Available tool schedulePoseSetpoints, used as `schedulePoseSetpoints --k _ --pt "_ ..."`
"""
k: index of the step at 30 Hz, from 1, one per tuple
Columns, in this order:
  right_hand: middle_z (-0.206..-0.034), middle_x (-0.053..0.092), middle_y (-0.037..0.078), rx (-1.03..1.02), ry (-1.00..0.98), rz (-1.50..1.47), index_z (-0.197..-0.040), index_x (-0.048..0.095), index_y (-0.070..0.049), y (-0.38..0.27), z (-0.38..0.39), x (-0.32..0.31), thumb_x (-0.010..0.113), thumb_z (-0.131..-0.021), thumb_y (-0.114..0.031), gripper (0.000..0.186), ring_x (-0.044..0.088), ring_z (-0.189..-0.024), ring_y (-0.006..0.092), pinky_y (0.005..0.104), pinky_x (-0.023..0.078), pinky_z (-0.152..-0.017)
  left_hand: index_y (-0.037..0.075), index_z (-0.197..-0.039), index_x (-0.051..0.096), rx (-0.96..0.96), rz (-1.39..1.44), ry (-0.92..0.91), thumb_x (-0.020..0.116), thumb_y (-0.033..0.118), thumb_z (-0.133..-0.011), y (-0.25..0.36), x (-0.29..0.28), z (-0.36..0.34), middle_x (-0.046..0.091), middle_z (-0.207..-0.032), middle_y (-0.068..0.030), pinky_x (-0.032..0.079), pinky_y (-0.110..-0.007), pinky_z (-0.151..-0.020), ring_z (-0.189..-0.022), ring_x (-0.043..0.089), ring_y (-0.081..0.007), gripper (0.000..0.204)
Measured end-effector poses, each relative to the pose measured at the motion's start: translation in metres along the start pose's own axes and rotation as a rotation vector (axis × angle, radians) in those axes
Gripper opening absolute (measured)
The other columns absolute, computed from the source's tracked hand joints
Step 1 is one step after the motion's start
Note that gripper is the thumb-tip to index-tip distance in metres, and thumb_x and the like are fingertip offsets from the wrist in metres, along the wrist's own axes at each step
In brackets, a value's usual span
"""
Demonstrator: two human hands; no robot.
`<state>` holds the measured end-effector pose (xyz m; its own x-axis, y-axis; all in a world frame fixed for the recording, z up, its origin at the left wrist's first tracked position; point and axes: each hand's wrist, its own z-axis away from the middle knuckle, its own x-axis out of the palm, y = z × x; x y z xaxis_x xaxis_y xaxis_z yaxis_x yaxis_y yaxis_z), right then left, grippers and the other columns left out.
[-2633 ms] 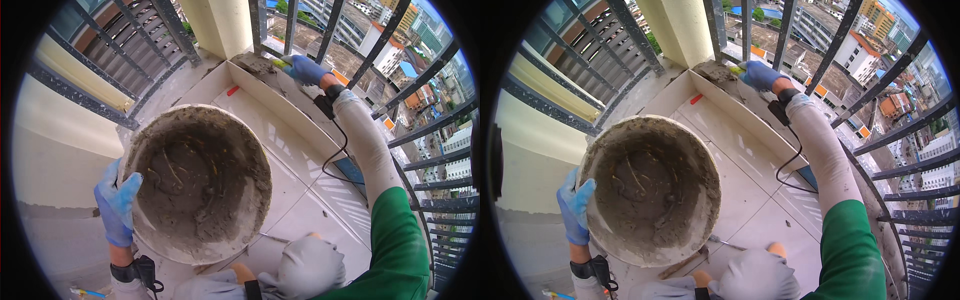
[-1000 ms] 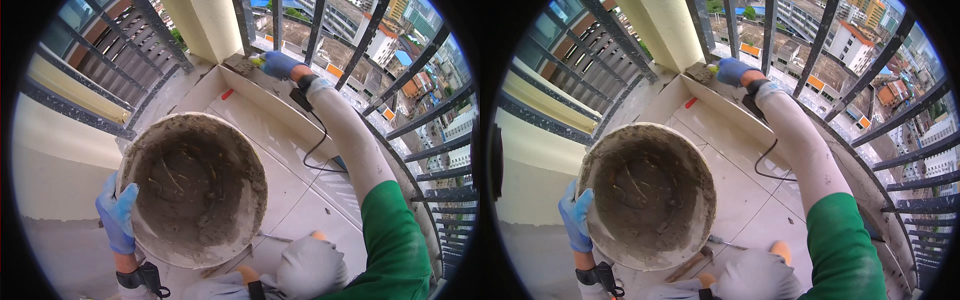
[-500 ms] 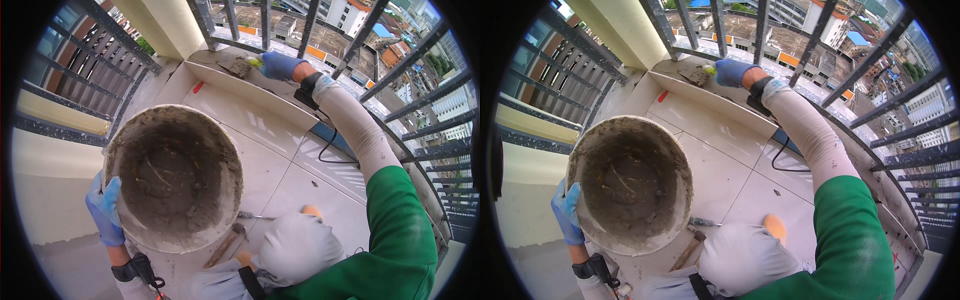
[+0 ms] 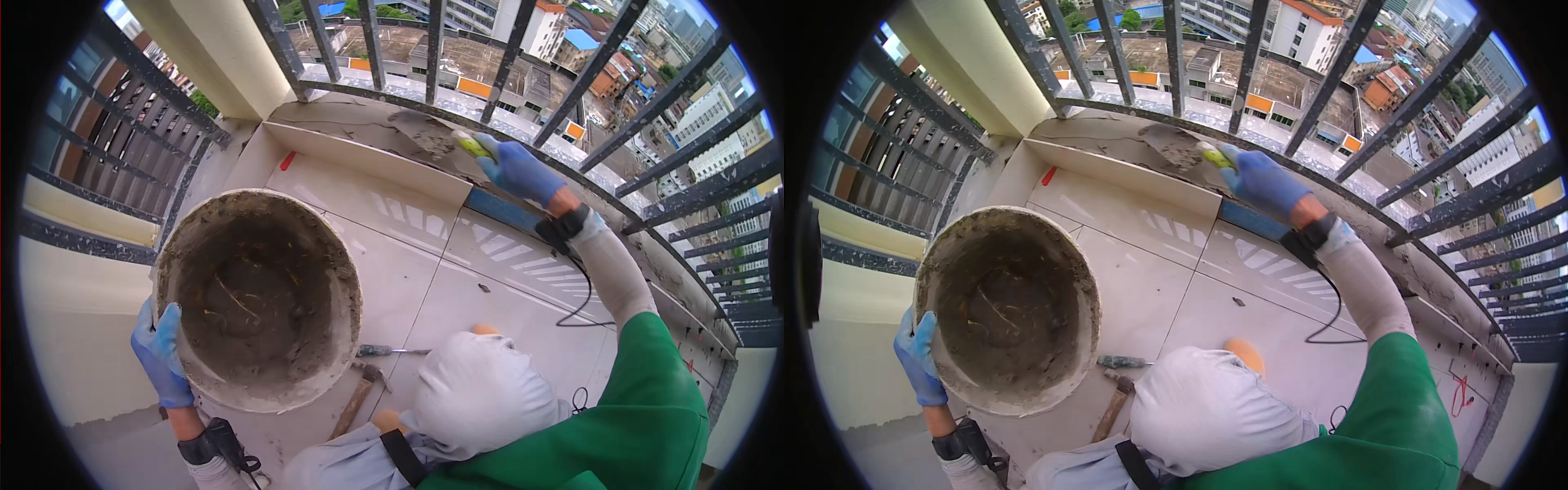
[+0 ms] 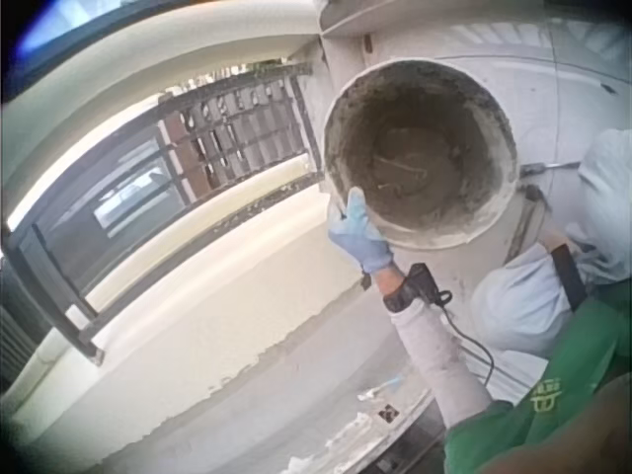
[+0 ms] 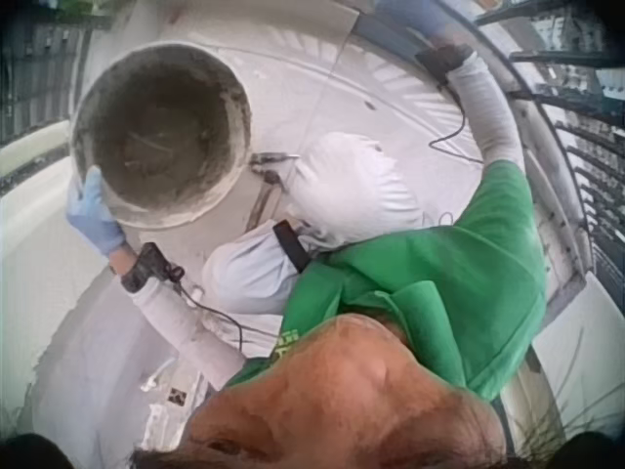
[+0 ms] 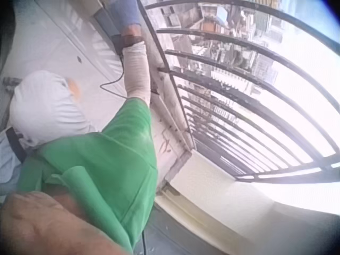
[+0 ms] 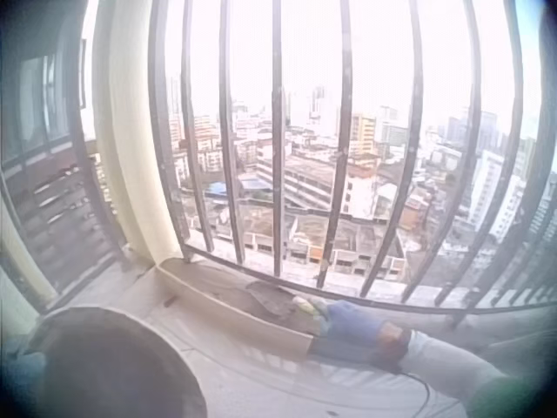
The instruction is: The person scoops mortar from a bucket with a trowel and applies it to a balcony ledge. They repeatedly spread the mixture along the edge and press it into gaps near the railing.
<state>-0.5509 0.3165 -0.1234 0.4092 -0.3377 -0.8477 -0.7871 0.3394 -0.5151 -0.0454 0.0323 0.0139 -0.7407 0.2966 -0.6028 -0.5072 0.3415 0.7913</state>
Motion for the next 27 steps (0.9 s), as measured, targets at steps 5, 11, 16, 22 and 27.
schedulePoseSetpoints --k 5,11,16,22,27 --pt "-0.102 0.071 0.03 0.005 -0.066 0.113 -0.125 0.061 0.002 -0.009 -0.08 0.043 0.053 -0.095 -0.019 0.037 0.07 -0.096 0.0455 0.0507 0.055 -0.085 -0.006 -0.12 0.067 0.034 -0.022 -0.037 0.064 0.014 -0.096 0.001 0.005 -0.009 0.071 -0.103 -0.0052 0.05 -0.028 -0.085 -0.09 0.059 -0.0113 0.031" --pt "-0.095 0.071 0.028 0.021 -0.034 0.258 -0.131 0.06 0.002 0.022 -0.036 0.043 0.054 -0.093 -0.015 0.042 0.07 -0.089 0.0447 0.0519 0.055 -0.081 -0.006 -0.121 0.067 0.036 -0.055 -0.058 0.065 0.016 -0.096 0.007 0.007 -0.01 0.071 -0.104 -0.0056 0.05 -0.029 -0.086 -0.091 0.059 -0.0121 0.033" --pt "-0.094 0.07 0.03 0.121 0.028 0.217 -0.142 0.053 0.003 0.024 0.037 0.008 0.056 -0.095 -0.016 0.05 0.069 -0.087 0.0464 0.0524 0.054 -0.08 -0.006 -0.124 0.067 0.018 -0.096 -0.055 0.066 0.02 -0.097 -0.008 -0.006 -0.009 0.072 -0.108 -0.0071 0.05 -0.03 -0.089 -0.094 0.062 -0.0132 0.037" --pt "-0.1 0.068 0.034 0.046 0.121 0.162 -0.143 0.05 0.003 0.012 0.02 0.032 0.056 -0.098 -0.019 0.051 0.067 -0.098 0.0498 0.0524 0.053 -0.088 -0.006 -0.127 0.067 -0.011 0.035 -0.039 0.067 0.022 -0.097 -0.018 -0.004 -0.014 0.072 -0.109 -0.0067 0.051 -0.029 -0.089 -0.096 0.063 -0.0118 0.04" --pt "-0.11 0.069 0.032 -0.021 0.142 0.103 -0.141 0.054 -0.002 -0.021 -0.1 0.093 0.057 -0.097 -0.023 0.05 0.069 -0.099 0.0479 0.0508 0.054 -0.091 -0.006 -0.126 0.067 -0.035 0.018 -0.006 0.067 0.021 -0.097 -0.012 -0.007 -0.008 0.071 -0.108 -0.0064 0.051 -0.028 -0.088 -0.094 0.062 -0.0113 0.04"
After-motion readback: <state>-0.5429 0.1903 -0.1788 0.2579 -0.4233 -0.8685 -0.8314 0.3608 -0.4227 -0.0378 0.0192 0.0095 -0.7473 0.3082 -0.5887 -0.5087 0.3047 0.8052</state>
